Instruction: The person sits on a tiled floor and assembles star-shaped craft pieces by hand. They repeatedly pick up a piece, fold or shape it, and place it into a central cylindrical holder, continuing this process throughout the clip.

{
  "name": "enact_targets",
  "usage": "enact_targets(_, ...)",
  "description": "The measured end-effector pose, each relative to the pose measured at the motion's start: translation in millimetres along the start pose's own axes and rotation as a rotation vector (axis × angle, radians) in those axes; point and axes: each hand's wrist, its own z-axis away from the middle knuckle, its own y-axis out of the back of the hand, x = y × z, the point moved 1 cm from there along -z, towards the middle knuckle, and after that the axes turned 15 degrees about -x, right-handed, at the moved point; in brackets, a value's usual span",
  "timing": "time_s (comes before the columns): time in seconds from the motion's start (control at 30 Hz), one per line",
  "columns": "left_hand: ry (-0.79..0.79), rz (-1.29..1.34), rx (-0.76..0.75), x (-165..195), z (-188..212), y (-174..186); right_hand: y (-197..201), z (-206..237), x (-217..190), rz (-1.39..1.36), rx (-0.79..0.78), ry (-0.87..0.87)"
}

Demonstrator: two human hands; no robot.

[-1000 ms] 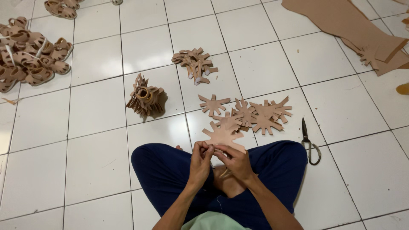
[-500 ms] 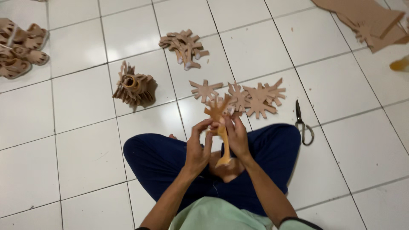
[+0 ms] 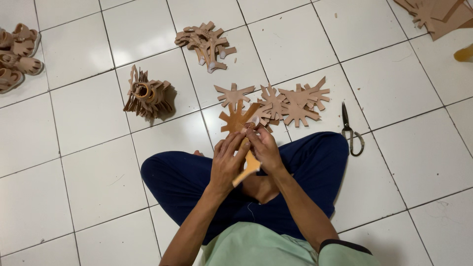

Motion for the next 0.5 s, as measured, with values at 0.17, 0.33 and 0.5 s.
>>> enact_targets(0.17,-0.038,0.038,-0.021,-1,-2,4,-4,-2,0,-0.129,0.063,-0.001)
enact_targets(0.33,-0.038,-0.047,-0.088,2,-11,13,-4,-7,-7,-0.029,0.138,-0.004)
enact_targets(0.5,-0.135,0.454,0.049,14,-16,18,3,-24,-10,-0.014,0.132,0.014)
